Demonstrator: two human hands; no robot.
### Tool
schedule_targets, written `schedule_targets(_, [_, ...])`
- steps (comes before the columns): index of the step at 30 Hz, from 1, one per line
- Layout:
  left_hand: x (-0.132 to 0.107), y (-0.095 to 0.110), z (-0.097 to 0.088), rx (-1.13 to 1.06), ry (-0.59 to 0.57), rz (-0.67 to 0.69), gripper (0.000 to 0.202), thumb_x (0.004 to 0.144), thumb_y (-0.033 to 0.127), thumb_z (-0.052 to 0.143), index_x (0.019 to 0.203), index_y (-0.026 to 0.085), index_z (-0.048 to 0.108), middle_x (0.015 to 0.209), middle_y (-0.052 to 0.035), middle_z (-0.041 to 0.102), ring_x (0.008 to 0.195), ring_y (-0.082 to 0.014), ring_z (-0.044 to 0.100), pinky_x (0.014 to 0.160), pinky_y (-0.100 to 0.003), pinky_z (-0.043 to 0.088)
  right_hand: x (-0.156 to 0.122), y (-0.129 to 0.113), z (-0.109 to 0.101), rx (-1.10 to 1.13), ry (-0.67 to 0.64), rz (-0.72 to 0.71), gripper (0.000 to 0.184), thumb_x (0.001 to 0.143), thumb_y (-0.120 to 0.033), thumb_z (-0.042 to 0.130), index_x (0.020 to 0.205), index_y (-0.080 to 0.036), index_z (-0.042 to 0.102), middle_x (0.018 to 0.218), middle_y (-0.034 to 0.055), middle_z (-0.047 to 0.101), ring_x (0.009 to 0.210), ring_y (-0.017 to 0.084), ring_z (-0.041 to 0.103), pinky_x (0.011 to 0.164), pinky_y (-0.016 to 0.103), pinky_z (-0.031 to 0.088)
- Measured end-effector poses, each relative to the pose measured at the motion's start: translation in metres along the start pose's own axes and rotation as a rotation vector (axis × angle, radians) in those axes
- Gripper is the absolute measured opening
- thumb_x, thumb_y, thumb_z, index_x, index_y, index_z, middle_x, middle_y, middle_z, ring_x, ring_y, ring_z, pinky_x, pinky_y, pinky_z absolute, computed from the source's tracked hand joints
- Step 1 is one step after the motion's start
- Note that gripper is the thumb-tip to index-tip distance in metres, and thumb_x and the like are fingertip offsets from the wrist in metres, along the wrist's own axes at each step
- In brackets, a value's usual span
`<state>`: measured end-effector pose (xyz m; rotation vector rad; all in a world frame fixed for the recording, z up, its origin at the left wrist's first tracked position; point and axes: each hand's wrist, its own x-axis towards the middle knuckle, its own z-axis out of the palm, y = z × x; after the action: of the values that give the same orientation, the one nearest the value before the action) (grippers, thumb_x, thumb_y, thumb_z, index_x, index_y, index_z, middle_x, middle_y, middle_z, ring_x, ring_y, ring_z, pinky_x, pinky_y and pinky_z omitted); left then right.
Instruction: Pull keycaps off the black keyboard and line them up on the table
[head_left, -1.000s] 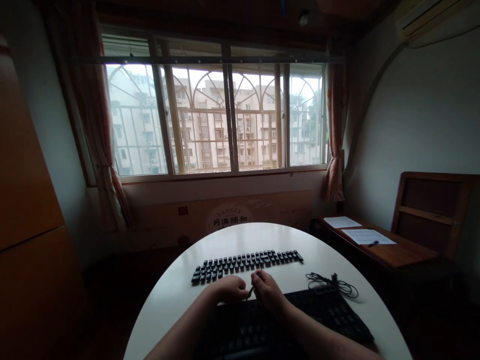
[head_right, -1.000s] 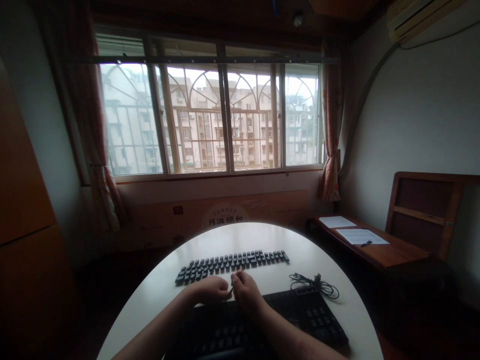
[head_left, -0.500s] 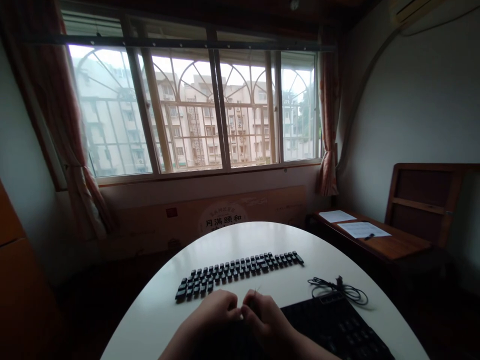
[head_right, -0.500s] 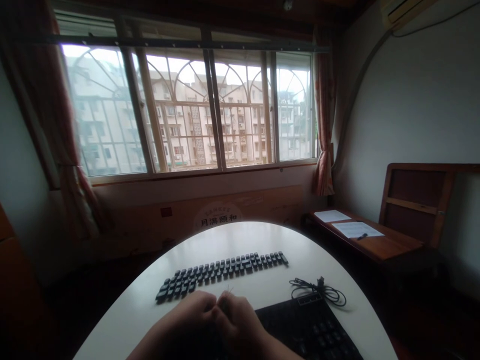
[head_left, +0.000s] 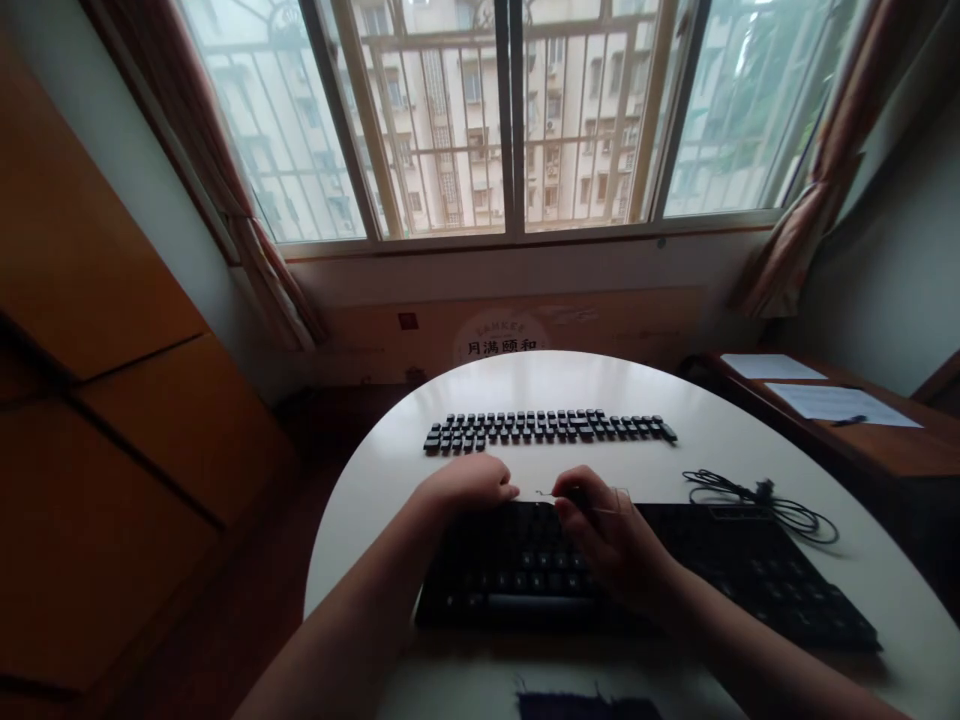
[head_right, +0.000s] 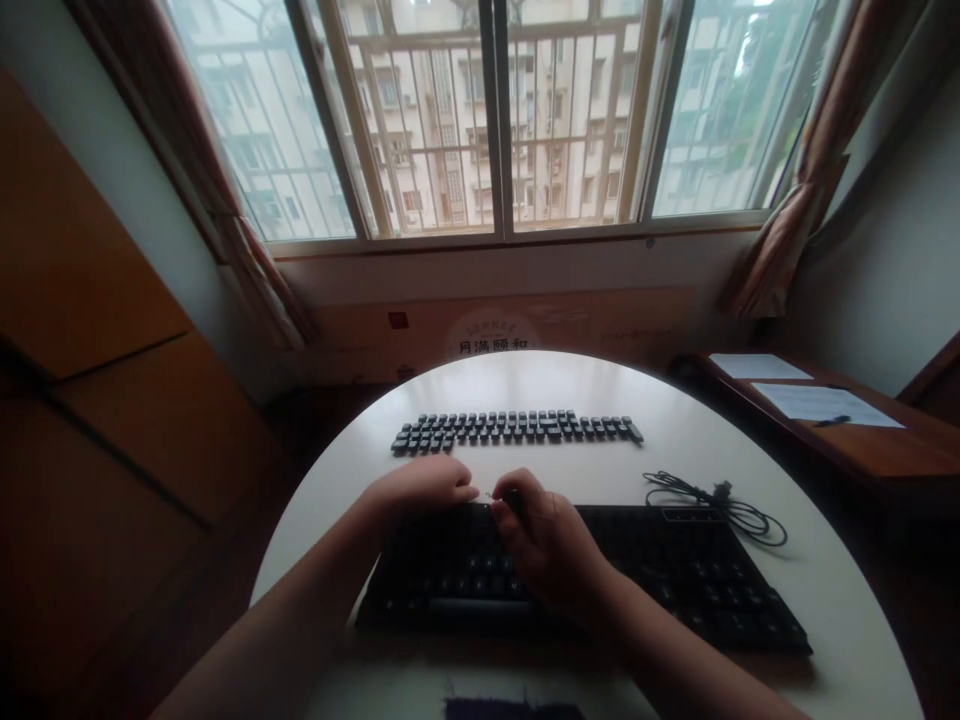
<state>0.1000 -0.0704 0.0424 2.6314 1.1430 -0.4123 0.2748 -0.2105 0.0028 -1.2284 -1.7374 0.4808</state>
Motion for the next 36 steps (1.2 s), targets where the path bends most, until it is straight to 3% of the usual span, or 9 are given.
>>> schedule_targets(9, [-0.001,-0.001,0.0,-0.054,-0.051,-0.006,0.041,0.09,0.049,0.049,0.088,0.017,0.074,0.085,-0.0077,0.073,0.071,-0.0193,0.062,0.065,-0.028,0.045,-0.003,-0.013,0.005,0.13,-0.206,0.065,0.018,0.096,-0.026,0.052,0.112,-0.02,0.056,0.084,0.0017,0.063,0.07,0.014,0.057,0.065,0.025,0.046])
schedule_targets(14, [0.0,-0.006,-0.001,-0.073,-0.096,-0.014,0.043,0.091,0.051,0.048,0.089,0.017,0.073,0.087,-0.008,0.073,0.073,-0.0199,0.063,0.066,-0.029,0.046,-0.001,-0.013,-0.002,0.1,-0.307,0.086,0.017,0.095,-0.03,0.055,0.109,-0.021,0.061,0.076,0.0003,0.061,0.063,0.013,0.055,0.058,0.024,0.043])
schedule_targets(20, [0.003,-0.008,0.0,-0.094,-0.111,-0.023,0.043,0.091,0.052,0.048,0.09,0.018,0.073,0.092,-0.0078,0.073,0.077,-0.0216,0.064,0.07,-0.03,0.047,0.001,-0.011,-0.01,0.062,-0.297,0.07,0.02,0.099,-0.037,0.048,0.101,-0.02,0.059,0.074,0.0013,0.061,0.063,0.015,0.055,0.059,0.026,0.043])
schedule_targets(27, [0.004,-0.01,0.001,-0.107,-0.102,-0.016,0.042,0.091,0.051,0.048,0.082,0.017,0.071,0.086,-0.0065,0.072,0.068,-0.0181,0.061,0.06,-0.029,0.043,0.001,-0.01,-0.014,-0.143,-0.315,0.032,0.02,0.1,-0.038,0.045,0.104,-0.022,0.057,0.072,0.0004,0.06,0.062,0.016,0.056,0.061,0.028,0.04])
schedule_targets(36, [0.005,-0.013,0.002,-0.136,-0.102,-0.021,0.043,0.089,0.053,0.049,0.083,0.016,0.072,0.084,-0.0071,0.073,0.069,-0.0188,0.062,0.061,-0.028,0.044,0.003,-0.011,-0.021,-0.112,-0.29,0.005,0.018,0.1,-0.036,0.047,0.105,-0.022,0.057,0.07,-0.0008,0.058,0.06,0.014,0.053,0.059,0.027,0.04])
